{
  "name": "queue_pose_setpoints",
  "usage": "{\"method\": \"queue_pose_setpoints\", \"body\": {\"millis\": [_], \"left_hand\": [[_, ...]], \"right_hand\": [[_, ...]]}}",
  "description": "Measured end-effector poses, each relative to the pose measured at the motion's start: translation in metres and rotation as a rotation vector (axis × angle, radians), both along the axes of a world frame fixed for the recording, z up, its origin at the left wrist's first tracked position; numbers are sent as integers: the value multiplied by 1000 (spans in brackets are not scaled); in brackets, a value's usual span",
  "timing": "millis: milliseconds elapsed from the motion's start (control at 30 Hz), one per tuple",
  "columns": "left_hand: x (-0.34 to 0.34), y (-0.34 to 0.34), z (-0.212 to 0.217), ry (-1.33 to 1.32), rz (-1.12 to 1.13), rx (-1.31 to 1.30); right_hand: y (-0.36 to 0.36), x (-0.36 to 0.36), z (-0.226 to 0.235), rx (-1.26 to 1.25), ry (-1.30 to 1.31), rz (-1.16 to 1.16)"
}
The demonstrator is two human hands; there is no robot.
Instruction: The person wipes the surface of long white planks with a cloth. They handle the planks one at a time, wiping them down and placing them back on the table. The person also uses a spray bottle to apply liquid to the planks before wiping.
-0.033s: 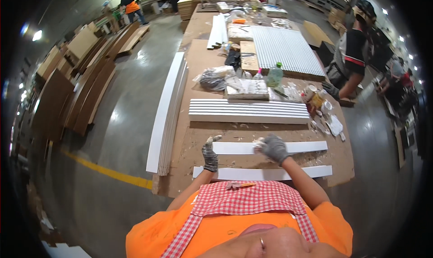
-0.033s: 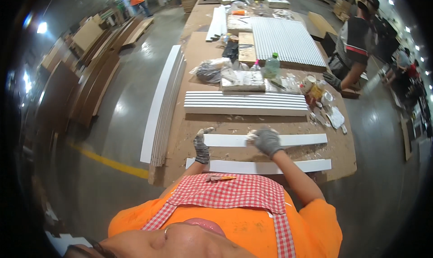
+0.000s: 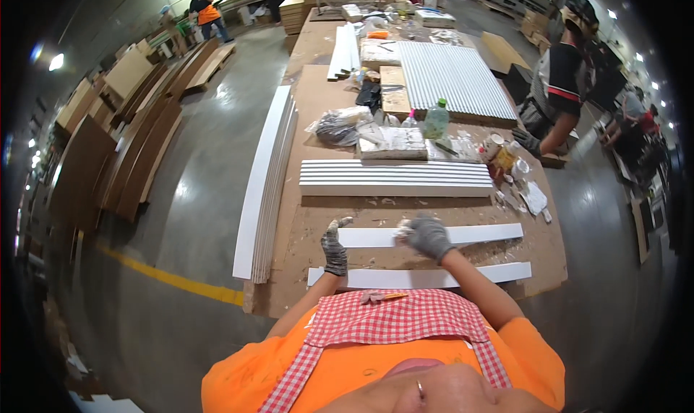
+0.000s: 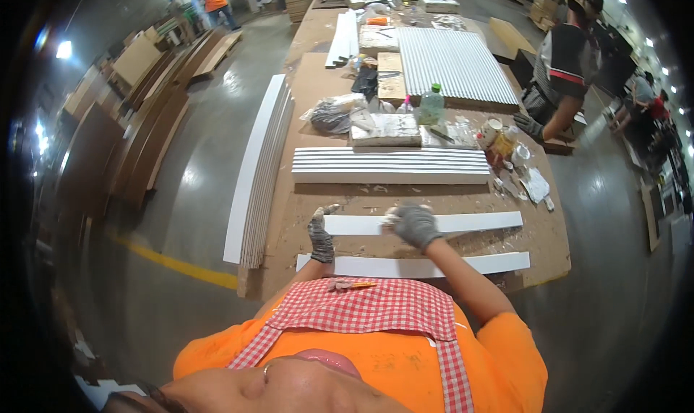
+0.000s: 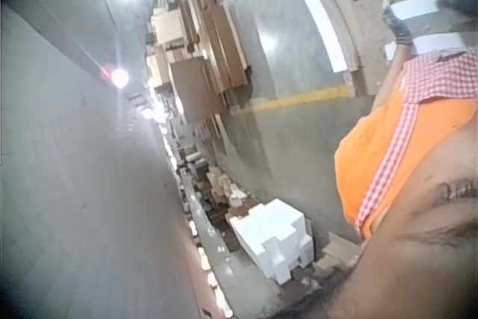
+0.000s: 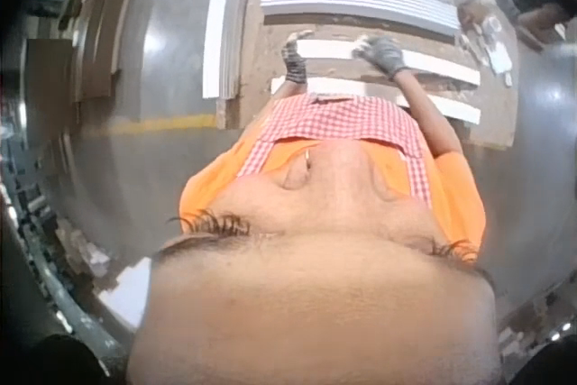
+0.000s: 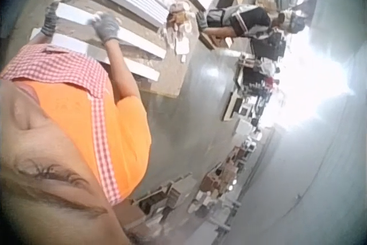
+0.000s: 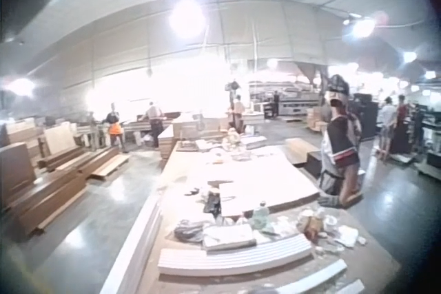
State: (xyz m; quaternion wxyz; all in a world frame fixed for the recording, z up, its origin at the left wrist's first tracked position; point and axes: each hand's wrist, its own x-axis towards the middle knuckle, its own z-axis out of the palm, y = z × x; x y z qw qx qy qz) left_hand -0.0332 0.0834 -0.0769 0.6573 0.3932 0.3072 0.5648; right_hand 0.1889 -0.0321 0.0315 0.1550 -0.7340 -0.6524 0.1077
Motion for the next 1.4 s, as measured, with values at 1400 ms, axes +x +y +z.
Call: {"method": "queue_pose_setpoints", "body": {"millis": [1400], "left_hand": [[-14, 16, -16, -201, -183, -295]], "right_hand": [[57, -113, 34, 68, 50, 195]]}}
